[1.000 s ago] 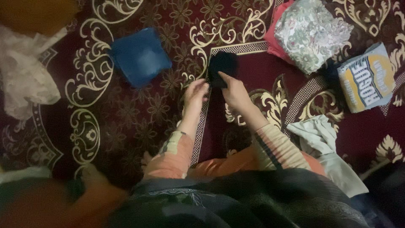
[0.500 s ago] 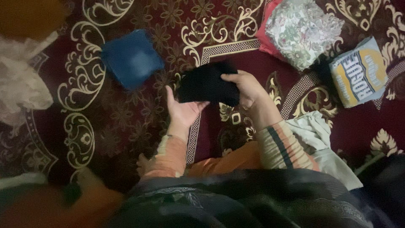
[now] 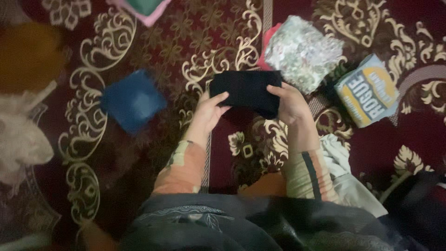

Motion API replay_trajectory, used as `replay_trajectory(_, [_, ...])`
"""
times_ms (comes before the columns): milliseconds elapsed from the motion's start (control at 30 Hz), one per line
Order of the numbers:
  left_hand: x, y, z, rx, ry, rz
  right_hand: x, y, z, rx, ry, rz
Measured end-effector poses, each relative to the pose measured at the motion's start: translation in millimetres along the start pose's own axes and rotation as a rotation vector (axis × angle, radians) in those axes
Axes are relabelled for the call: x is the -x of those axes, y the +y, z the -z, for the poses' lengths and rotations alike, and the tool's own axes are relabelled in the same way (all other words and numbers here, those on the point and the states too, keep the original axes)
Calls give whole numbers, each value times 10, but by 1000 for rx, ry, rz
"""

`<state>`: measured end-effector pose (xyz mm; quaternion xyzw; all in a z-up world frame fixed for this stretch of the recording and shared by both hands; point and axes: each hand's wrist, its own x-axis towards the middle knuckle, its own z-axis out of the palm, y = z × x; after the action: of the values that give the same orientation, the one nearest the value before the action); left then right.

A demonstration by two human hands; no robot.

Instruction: The person folds clothes by hand while sitting on a patterned rug. They fold a white patterned garment, a black garment, and a pair of blue denim pants, smoothing each item and placing it in a stack.

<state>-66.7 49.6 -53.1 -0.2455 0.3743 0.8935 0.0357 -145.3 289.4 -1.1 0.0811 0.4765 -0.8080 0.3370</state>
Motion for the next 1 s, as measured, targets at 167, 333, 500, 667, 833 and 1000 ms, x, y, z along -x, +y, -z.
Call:
replay_trajectory(167, [-555, -42, -614, -134, -108, 47, -18, -188, 433, 51, 316, 158])
replay_trajectory(333, [-1037, -59, -1105, -237, -283, 74, -175, -262, 1026, -130, 289, 528])
replay_trajectory(500, [-1436, -101, -1443, -263, -272, 36, -241, -347, 1091, -372, 332, 730])
replay_trajectory(667, [-1576, -421, -1343, -429, -148, -97, -252, -352, 957, -205, 737, 568])
replay_trajectory(833, [-1309, -614, -1157, -438, 65, -147, -401, -84, 861, 110, 636, 825])
replay_trajectory(1000, [-839, -550, -933, -376, 100, -205, -533, 206, 491, 146, 446, 775])
